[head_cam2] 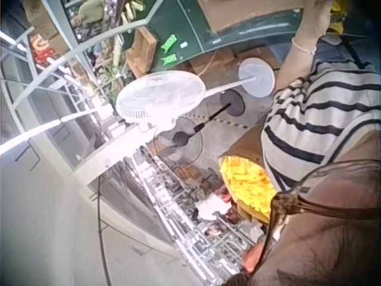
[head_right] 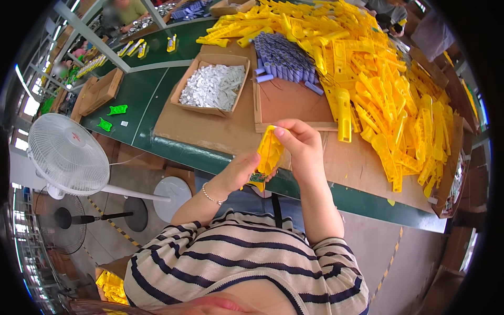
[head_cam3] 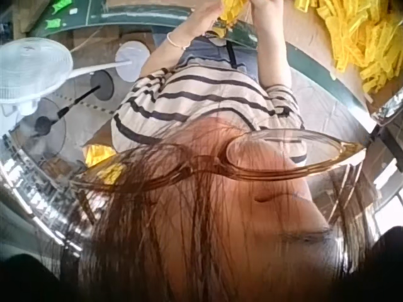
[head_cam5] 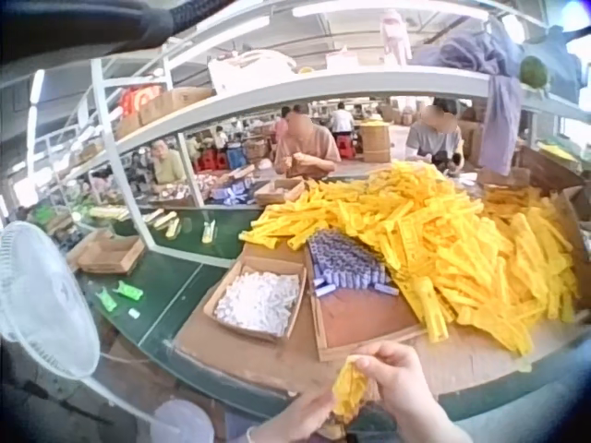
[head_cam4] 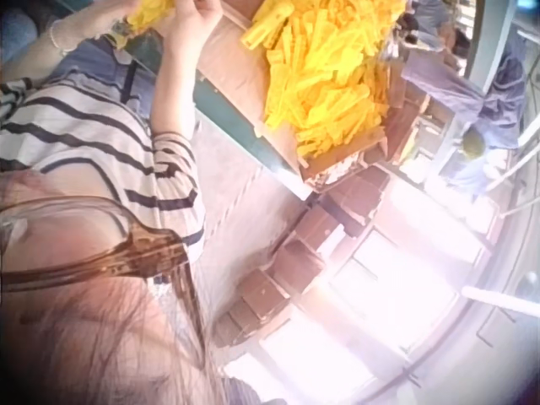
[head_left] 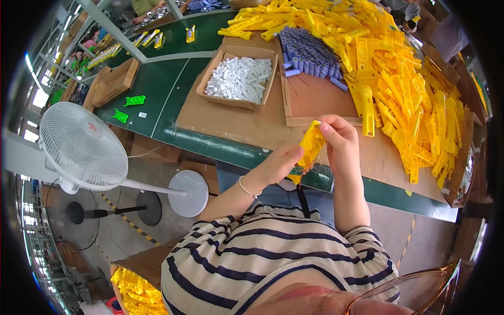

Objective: Manually assembling small electronic components into yellow plastic housings.

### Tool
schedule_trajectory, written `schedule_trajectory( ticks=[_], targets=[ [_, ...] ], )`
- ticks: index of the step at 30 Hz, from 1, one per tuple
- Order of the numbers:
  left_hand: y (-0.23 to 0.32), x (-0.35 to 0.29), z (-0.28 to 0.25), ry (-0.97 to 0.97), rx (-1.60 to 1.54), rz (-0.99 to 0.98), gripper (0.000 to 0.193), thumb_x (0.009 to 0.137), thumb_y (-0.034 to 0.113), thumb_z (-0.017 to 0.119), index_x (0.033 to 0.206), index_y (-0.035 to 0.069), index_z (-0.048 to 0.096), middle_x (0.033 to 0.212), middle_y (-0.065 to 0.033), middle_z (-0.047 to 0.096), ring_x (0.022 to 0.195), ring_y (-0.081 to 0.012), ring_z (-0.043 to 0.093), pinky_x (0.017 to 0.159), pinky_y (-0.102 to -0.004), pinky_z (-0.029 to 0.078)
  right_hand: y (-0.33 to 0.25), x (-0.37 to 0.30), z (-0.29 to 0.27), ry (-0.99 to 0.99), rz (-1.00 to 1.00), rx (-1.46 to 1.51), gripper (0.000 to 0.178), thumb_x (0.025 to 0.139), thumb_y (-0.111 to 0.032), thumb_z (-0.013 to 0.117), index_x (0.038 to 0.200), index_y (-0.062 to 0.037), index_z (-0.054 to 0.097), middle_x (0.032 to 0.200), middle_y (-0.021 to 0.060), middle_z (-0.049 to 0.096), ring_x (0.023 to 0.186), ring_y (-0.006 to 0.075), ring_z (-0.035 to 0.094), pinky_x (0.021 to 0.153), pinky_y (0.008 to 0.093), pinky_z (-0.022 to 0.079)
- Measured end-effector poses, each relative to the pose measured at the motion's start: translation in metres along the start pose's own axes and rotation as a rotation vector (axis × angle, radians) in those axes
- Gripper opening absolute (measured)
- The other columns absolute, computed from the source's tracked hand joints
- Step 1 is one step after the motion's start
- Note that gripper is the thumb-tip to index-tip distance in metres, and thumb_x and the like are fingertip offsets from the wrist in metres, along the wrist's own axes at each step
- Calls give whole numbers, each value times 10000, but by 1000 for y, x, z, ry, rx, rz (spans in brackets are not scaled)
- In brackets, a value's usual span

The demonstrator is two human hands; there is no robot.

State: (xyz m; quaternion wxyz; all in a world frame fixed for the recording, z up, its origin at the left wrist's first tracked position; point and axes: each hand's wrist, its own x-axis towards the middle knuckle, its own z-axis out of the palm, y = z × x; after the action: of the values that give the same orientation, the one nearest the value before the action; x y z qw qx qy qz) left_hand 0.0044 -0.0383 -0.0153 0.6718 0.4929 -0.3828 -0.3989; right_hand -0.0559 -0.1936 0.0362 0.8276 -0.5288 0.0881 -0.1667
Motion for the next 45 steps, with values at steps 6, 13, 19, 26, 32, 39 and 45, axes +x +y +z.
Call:
schedule_trajectory(
  ticks=[6,13,19,26,32,39,45],
  targets=[
    [7,2,5,99,-151,80,544,945,489,346,1229,31,416,920,-67,549,764,-140,543,668,-256,454,-8,12,17,103,-58,-179,155,867,-105,604,933,35,612,894,39,627,804,93,564,737,207,427],
    [5,6,3,372,16,165,480,993,367,298,1334,35,356,972,-55,564,754,-78,525,627,-200,419,5,-10,21,117,-376,-790,132,718,-88,719,824,-42,654,782,63,586,721,167,576,635,278,434],
    [8,8,9,465,172,324,486,998,344,279,1350,11,314,1086,-70,516,841,-92,531,724,-219,445,16,-11,23,156,-586,-934,94,695,-72,702,761,-49,639,739,63,573,711,246,541,655,341,410],
    [-15,3,-5,491,70,231,476,990,331,285,1312,-12,350,1211,-128,495,1072,-183,505,949,-311,376,28,-19,27,155,-668,-1163,104,683,-77,694,704,-94,594,682,20,525,658,217,494,622,345,327],
    [-3,7,-7,451,114,206,454,985,350,287,1250,-1,401,1121,-123,536,1008,-188,530,889,-309,424,36,-23,27,182,-669,-1182,131,677,-83,698,682,-105,569,651,11,492,625,201,476,603,336,306],
    [-5,13,2,587,186,281,466,992,386,247,1222,19,419,1069,-115,540,958,-170,542,817,-300,463,42,-21,28,201,-660,-1156,130,675,-78,694,687,-113,569,665,-3,508,620,189,479,601,333,295],
    [-10,10,-4,550,128,261,491,986,406,244,1231,15,410,1105,-117,536,971,-173,547,844,-304,452,33,-22,27,117,-297,-709,96,756,-89,685,806,-24,635,727,30,613,634,125,531,609,269,400]
  ],
)
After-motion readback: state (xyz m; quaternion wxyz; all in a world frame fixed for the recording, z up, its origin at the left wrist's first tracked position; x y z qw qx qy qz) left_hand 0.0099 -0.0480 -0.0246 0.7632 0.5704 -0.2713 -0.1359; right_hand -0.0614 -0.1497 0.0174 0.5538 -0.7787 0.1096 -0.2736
